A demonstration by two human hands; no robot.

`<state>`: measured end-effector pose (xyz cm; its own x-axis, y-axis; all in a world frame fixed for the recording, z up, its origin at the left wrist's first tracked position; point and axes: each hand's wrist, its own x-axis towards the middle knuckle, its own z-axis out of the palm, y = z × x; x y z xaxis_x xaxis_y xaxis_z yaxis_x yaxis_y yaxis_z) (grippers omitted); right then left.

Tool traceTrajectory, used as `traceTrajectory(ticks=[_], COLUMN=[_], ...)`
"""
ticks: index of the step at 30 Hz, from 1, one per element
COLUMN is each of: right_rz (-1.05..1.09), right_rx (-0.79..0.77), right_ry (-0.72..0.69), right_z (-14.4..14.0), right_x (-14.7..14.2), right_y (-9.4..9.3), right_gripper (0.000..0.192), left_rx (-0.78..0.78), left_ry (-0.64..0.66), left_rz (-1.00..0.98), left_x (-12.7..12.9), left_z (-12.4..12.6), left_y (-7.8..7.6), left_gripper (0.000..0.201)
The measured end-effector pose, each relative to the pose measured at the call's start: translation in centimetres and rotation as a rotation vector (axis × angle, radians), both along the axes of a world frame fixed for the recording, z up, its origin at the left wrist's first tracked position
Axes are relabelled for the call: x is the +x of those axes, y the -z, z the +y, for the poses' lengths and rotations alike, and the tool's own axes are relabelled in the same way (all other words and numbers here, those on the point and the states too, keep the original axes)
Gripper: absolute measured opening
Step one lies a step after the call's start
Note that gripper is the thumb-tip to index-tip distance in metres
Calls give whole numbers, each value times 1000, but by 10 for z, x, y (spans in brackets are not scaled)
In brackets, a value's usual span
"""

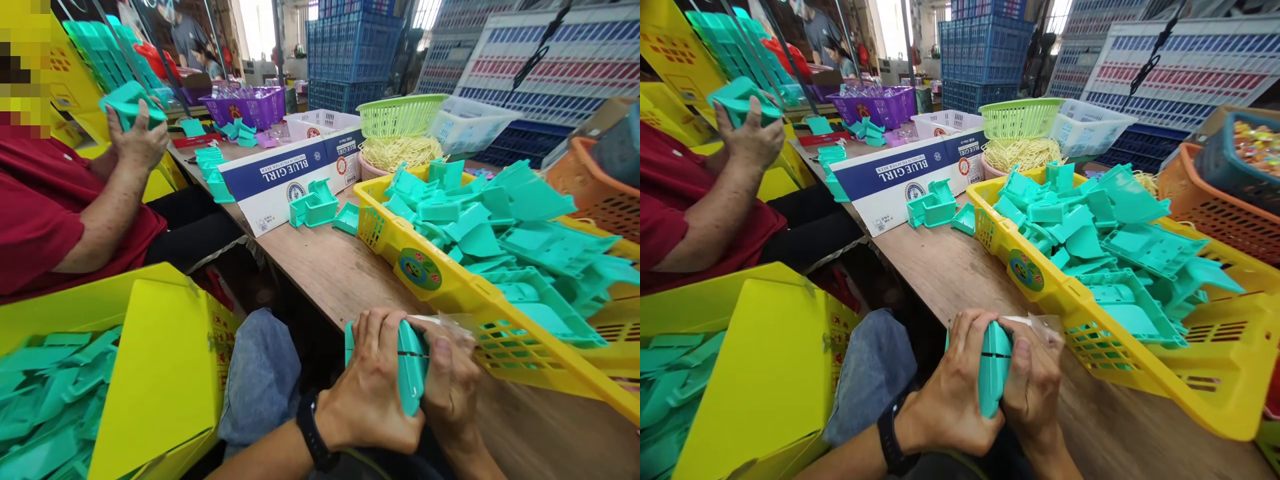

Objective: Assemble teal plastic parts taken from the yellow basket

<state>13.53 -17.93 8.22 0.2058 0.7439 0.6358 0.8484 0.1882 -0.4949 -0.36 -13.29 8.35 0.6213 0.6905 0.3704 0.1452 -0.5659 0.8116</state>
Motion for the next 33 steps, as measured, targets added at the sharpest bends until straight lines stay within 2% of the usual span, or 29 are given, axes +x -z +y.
traceTrajectory(ticks=[5,9,11,15,19,24,28,33], right_rz=[117,205,222,178,207,252,365,434], right_rx=[-5,6,11,-9,-8,-34,-58,-36], right_ry=[-8,-17,-23,-31,-38,62,141,195], right_z=[4,-1,-5,-18,-29,-26,-21,-18], right_x=[0,4,7,7,-1,-11,-15,-23], right_y=[5,8,6,-2,-9,-8,-4,-8], right_gripper=[41,41,44,42,34,12,14,14], left_rx=[-8,107,179,296,379,476,507,558], left_ry=[-25,78,79,-108,-254,-285,-317,-365], left_rz=[23,132,161,187,244,269,297,310], left_x=[0,-9,-15,-22,-23,-19,-15,-12], left_z=[1,5,5,2,1,1,-4,-8], left_y=[-4,-4,-3,0,-3,-4,-3,0], left_gripper=[87,112,118,104,102,93,87,74])
